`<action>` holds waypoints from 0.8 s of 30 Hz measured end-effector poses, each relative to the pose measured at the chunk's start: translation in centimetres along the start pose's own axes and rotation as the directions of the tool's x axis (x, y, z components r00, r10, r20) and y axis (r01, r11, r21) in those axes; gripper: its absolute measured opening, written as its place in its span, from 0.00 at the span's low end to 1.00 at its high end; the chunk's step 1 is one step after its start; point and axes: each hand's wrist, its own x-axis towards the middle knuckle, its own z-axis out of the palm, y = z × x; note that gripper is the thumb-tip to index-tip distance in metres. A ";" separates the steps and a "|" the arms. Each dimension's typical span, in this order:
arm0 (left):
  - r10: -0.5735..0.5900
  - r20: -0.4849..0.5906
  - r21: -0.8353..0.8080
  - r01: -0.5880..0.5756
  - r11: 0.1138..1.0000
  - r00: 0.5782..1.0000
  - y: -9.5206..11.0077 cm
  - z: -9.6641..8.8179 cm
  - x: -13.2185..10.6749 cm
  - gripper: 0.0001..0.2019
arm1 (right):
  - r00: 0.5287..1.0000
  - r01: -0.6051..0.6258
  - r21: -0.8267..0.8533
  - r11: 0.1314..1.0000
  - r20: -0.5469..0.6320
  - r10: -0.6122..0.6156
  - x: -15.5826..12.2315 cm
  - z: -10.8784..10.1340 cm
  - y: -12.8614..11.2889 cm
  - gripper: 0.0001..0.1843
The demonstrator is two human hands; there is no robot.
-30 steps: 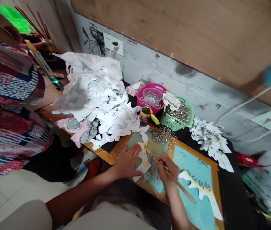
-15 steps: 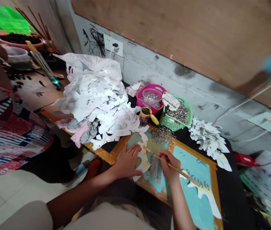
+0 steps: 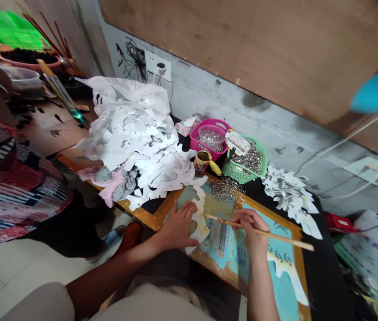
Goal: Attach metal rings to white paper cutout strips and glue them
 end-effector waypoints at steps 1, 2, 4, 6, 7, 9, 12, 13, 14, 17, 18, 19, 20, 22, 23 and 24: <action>-0.002 -0.003 -0.002 0.002 1.000 1.000 0.0 0.0 0.0 0.52 | 0.999 -0.001 0.023 1.000 -0.035 0.002 0.0 -0.3 0.1 0.08; -0.004 -0.008 -0.005 0.004 1.000 1.000 0.0 0.0 0.0 0.52 | 0.998 0.001 0.036 0.999 -0.062 0.001 0.0 -0.5 0.4 0.09; 0.003 -0.018 -0.009 -0.003 1.000 1.000 0.1 -0.1 0.0 0.54 | 0.995 0.004 0.052 0.999 -0.095 0.000 0.0 -0.7 1.0 0.12; 0.013 -0.036 -0.013 -0.013 1.000 0.999 0.2 -0.3 0.0 0.55 | 0.995 0.005 0.051 0.999 -0.104 0.000 0.0 -0.5 2.0 0.14; 0.020 -0.049 -0.017 -0.020 1.000 0.999 0.2 -0.5 -0.1 0.55 | 0.994 0.009 0.042 0.999 -0.109 -0.004 -0.1 -0.3 2.6 0.15; 0.040 -0.074 -0.035 -0.043 0.998 0.996 0.3 -0.9 -0.3 0.51 | 0.992 0.024 0.012 1.000 -0.121 -0.022 -0.1 0.4 3.8 0.13; 0.055 -0.081 -0.076 -0.061 0.995 0.995 0.4 -1.4 -0.2 0.38 | 0.988 0.058 -0.040 0.997 -0.142 -0.063 0.0 1.6 5.2 0.11; 0.048 -0.080 -0.081 -0.055 0.995 0.996 0.3 -1.6 0.1 0.32 | 0.987 0.067 -0.058 0.996 -0.145 -0.075 0.0 2.0 5.6 0.11; 0.040 -0.081 -0.077 -0.046 0.996 0.996 0.2 -1.7 0.5 0.26 | 0.986 0.072 -0.078 0.994 -0.146 -0.083 0.0 2.3 5.8 0.11; 0.014 -0.115 -0.013 -0.016 1.000 0.993 -0.6 -1.9 2.5 0.14 | 0.988 0.067 -0.138 0.988 -0.126 -0.084 -0.2 2.9 6.1 0.11; 0.010 -0.126 0.017 -0.008 1.000 0.992 -1.0 -1.9 3.4 0.13 | 0.990 0.062 -0.157 0.986 -0.117 -0.081 -0.3 3.0 6.1 0.11; 0.006 -0.132 0.045 0.000 0.999 0.991 -1.3 -1.8 4.2 0.12 | 0.991 0.057 -0.174 0.983 -0.109 -0.077 -0.4 3.2 6.0 0.11; 0.003 -0.135 0.067 0.007 0.998 0.991 -1.7 -1.8 5.0 0.12 | 0.992 0.049 -0.189 0.981 -0.103 -0.070 -0.7 3.3 5.9 0.11; -0.004 -0.135 0.094 0.016 0.995 0.991 -2.4 -1.6 6.3 0.11 | 0.994 0.026 -0.212 0.977 -0.103 -0.049 -1.2 3.6 5.8 0.11; -0.008 -0.137 0.098 0.022 0.995 0.990 -2.6 -1.5 6.7 0.12 | 0.995 0.008 -0.223 0.975 -0.099 -0.031 -1.6 3.7 5.8 0.11; -0.013 -0.141 0.099 0.027 0.995 0.990 -2.8 -1.4 7.0 0.12 | 0.996 -0.013 -0.237 0.971 -0.088 -0.008 -1.9 3.8 5.9 0.11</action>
